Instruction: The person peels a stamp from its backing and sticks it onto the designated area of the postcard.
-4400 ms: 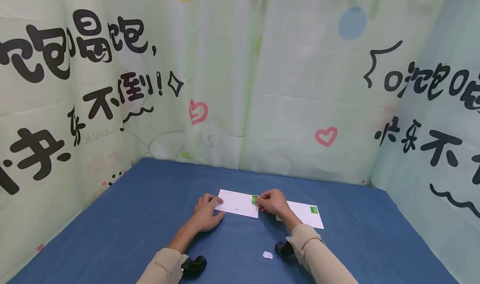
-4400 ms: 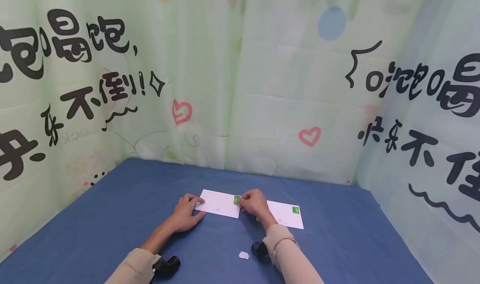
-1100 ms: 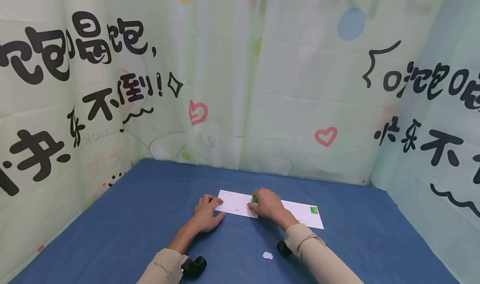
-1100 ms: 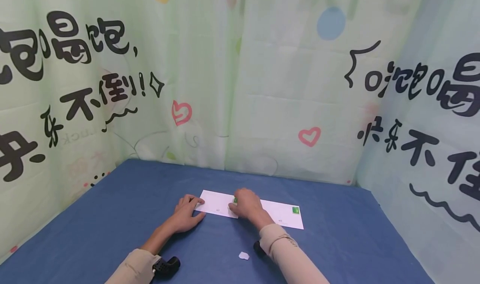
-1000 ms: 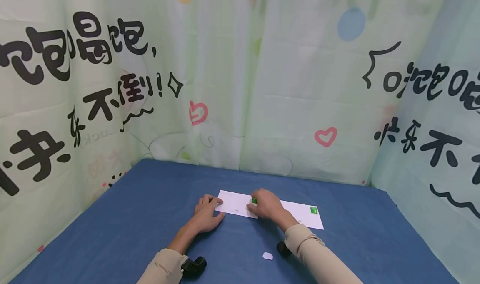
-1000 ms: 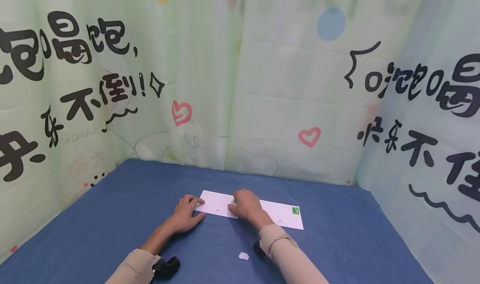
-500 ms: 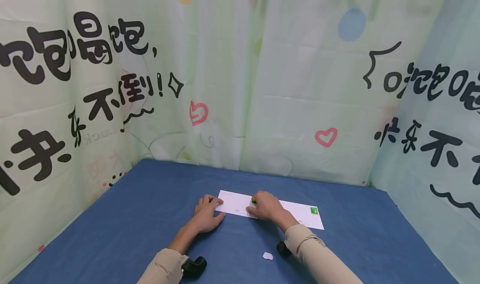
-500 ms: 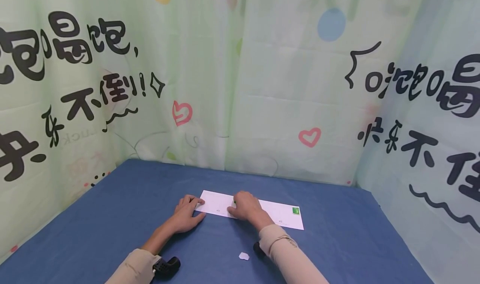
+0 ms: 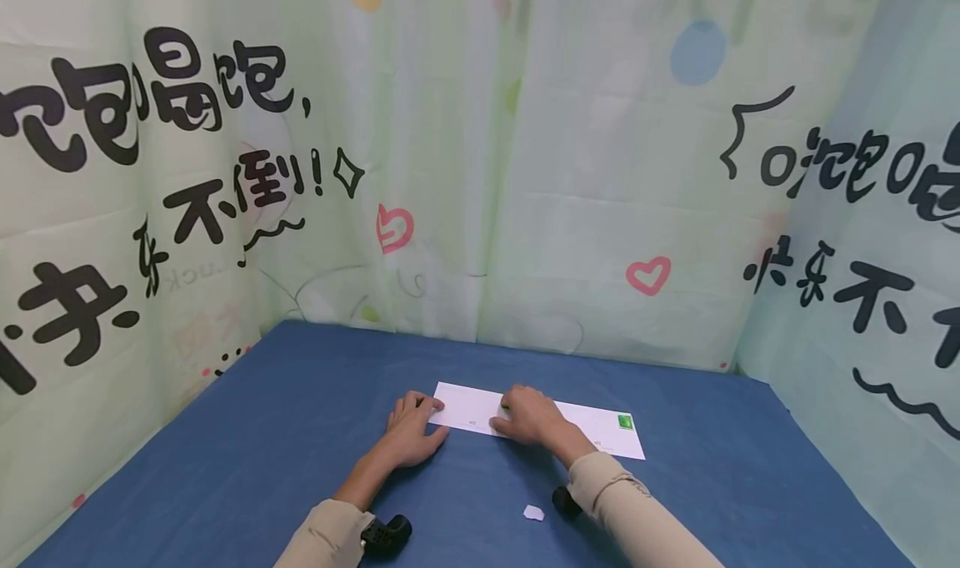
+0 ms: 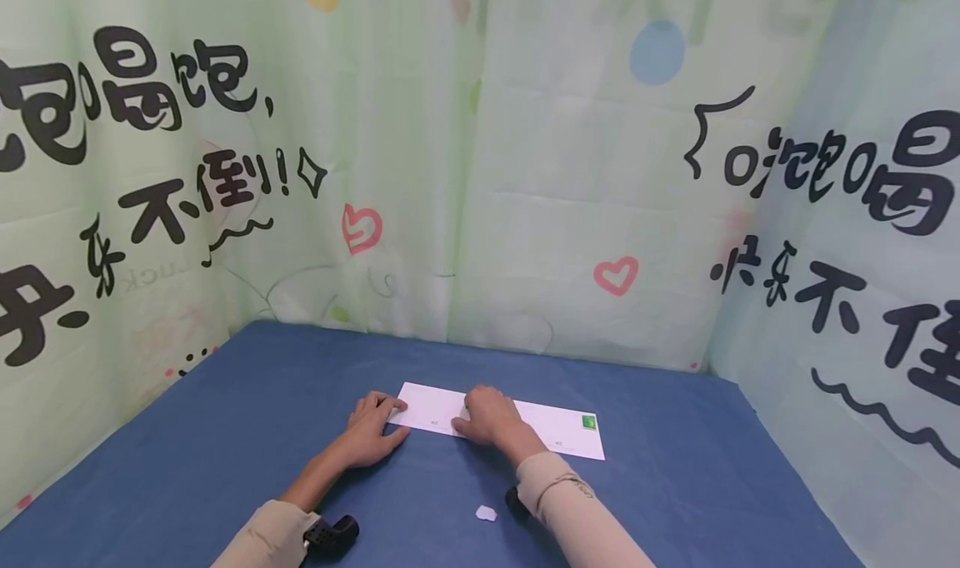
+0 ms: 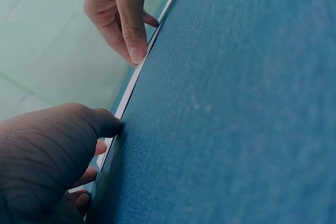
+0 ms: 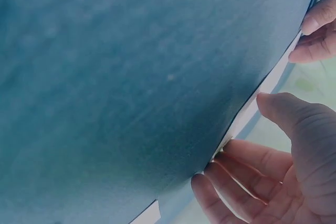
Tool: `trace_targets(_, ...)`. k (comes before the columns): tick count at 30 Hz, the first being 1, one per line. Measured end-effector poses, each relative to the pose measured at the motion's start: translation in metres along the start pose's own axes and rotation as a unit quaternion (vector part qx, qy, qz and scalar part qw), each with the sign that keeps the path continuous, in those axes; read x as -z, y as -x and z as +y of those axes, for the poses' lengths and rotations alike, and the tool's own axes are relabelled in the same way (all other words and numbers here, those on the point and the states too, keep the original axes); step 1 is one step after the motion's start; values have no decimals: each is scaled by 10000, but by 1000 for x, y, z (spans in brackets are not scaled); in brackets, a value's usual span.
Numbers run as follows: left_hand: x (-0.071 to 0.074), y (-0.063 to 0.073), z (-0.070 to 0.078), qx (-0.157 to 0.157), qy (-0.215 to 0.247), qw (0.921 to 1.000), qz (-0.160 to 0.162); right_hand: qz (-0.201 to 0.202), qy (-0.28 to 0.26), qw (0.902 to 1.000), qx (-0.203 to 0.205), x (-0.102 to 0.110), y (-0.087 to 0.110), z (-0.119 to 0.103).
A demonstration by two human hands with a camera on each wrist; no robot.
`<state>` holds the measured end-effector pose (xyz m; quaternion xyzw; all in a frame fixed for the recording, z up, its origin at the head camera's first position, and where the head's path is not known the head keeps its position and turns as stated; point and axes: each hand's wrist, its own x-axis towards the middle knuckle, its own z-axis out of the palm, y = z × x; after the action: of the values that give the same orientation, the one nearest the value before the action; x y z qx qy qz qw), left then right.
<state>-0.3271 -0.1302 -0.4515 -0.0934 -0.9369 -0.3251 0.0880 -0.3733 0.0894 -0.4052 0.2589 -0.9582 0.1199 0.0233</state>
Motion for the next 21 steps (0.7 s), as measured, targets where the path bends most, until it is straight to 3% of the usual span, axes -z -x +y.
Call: trace_targets(21,-1,1,1,5,23,10000,54,8,200,9997,119,0,8,-5)
